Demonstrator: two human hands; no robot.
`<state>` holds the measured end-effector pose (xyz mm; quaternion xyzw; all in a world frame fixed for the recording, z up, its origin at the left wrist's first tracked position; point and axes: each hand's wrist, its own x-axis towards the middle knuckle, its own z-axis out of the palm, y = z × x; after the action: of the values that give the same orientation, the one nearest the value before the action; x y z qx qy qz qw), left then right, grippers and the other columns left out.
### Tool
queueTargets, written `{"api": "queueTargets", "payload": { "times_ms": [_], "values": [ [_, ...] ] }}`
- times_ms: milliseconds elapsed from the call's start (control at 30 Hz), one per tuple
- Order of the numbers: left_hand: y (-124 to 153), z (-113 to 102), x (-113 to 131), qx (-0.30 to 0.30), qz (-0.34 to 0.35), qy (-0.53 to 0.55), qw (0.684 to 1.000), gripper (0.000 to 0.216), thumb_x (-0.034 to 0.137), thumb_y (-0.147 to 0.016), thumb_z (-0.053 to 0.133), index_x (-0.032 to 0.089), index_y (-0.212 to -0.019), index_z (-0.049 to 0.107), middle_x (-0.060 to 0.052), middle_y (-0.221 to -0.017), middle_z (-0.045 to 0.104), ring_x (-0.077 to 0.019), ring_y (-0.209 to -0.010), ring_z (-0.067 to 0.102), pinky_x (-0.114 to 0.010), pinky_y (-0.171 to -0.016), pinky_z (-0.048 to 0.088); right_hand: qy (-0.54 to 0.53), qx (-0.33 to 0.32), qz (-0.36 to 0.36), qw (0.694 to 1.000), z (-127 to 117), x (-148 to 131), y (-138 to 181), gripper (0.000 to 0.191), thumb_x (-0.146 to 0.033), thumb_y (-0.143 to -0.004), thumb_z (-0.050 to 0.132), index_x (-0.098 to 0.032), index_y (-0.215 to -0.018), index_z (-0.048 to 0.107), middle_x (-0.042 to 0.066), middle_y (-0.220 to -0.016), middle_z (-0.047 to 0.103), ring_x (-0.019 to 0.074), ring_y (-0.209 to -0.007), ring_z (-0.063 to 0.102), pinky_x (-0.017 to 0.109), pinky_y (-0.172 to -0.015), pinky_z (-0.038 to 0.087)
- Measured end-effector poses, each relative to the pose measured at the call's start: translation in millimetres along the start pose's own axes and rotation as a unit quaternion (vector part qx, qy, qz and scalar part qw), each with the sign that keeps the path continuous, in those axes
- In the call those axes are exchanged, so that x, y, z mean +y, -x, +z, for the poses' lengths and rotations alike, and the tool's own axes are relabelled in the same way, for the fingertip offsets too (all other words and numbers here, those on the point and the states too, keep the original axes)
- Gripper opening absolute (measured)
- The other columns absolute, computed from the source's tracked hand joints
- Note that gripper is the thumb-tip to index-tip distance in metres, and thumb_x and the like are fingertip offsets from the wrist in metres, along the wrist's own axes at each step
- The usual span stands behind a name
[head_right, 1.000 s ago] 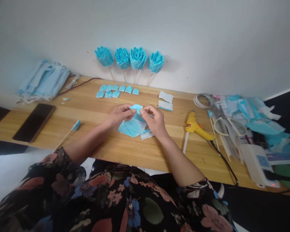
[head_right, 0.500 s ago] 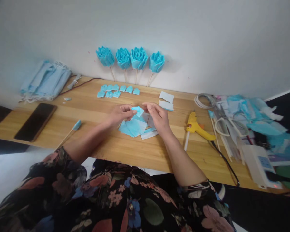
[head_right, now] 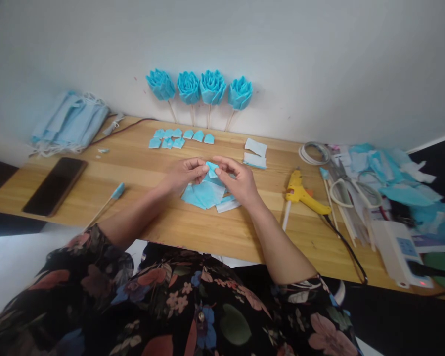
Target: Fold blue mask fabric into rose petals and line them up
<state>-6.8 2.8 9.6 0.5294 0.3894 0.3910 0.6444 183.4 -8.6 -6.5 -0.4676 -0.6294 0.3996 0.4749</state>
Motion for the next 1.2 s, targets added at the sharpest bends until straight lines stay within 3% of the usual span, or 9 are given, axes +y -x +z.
{"api": "queueTargets", "payload": {
  "times_ms": [233, 400, 533, 633, 767, 1000, 1200],
  "values": [
    [-5, 0, -9, -0.011, 0.023, 0.025, 0.999, 0.051, 0.066, -0.079, 0.064, 0.015, -0.08, 0.059, 0.002, -0.066, 0.057, -0.0062, -0.055, 0.05, -0.021, -0.054, 0.039, -0.01, 0.069, -0.014, 0.997, 1, -3, 0, 0.033, -0.035, -0.08, 0.072, -0.028, -0.113, 0.073, -0.001, -0.081, 0.063, 0.0142, -0.073, 0.058, 0.033, -0.074, 0.051],
    [-4, 2, -7, -0.028, 0.005, -0.015, 0.999, 0.037, 0.046, -0.072, 0.078, 0.015, -0.077, 0.059, 0.005, -0.062, 0.054, -0.0052, -0.054, 0.046, -0.019, -0.052, 0.037, -0.012, 0.076, -0.02, 0.997, 2, -2, -1, 0.034, -0.035, -0.081, 0.07, -0.029, -0.115, 0.071, -0.001, -0.082, 0.064, 0.0149, -0.073, 0.059, 0.033, -0.073, 0.052],
    [-3, 3, -5, 0.002, 0.008, -0.021, 1.0, 0.025, 0.035, -0.075, 0.073, 0.015, -0.074, 0.058, 0.005, -0.059, 0.052, -0.0048, -0.053, 0.044, -0.019, -0.052, 0.035, -0.014, 0.06, -0.015, 0.998, 5, -6, 1, 0.035, -0.038, -0.081, 0.072, -0.029, -0.114, 0.072, 0.0, -0.082, 0.066, 0.0155, -0.073, 0.06, 0.033, -0.071, 0.054],
    [-3, 2, -5, 0.026, 0.001, -0.01, 1.0, 0.02, 0.03, -0.077, 0.07, 0.015, -0.074, 0.057, 0.005, -0.059, 0.053, -0.005, -0.052, 0.045, -0.02, -0.052, 0.035, -0.052, 0.051, 0.001, 0.997, 5, -10, 2, 0.035, -0.046, -0.083, 0.07, -0.029, -0.114, 0.072, 0.001, -0.087, 0.071, 0.0172, -0.079, 0.064, 0.036, -0.079, 0.055],
    [-2, 3, -3, -0.001, -0.004, -0.024, 1.0, 0.02, 0.029, -0.077, 0.069, 0.015, -0.071, 0.057, 0.005, -0.058, 0.052, -0.0051, -0.052, 0.043, -0.021, -0.053, 0.034, -0.106, 0.051, 0.029, 0.993, 1, -11, 0, 0.033, -0.05, -0.086, 0.067, -0.03, -0.111, 0.073, 0.001, -0.096, 0.073, 0.0175, -0.089, 0.067, 0.037, -0.089, 0.054],
    [-1, 4, -2, -0.013, -0.001, -0.065, 0.998, 0.02, 0.031, -0.078, 0.069, 0.015, -0.072, 0.06, 0.004, -0.06, 0.053, -0.0063, -0.055, 0.043, -0.022, -0.055, 0.033, -0.065, 0.039, 0.043, 0.996, 2, -8, 0, 0.033, -0.036, -0.076, 0.075, -0.027, -0.108, 0.074, -0.002, -0.08, 0.063, 0.0116, -0.07, 0.056, 0.028, -0.066, 0.049],
    [-2, 3, -2, 0.006, 0.015, -0.05, 0.999, 0.032, 0.048, -0.081, 0.068, 0.016, -0.082, 0.064, 0.003, -0.063, 0.056, -0.0071, -0.055, 0.046, -0.022, -0.053, 0.035, -0.059, 0.069, 0.026, 0.995, 2, -7, -1, 0.034, -0.036, -0.078, 0.072, -0.027, -0.111, 0.072, -0.002, -0.081, 0.06, 0.0121, -0.07, 0.054, 0.028, -0.065, 0.047]
  ]
}}
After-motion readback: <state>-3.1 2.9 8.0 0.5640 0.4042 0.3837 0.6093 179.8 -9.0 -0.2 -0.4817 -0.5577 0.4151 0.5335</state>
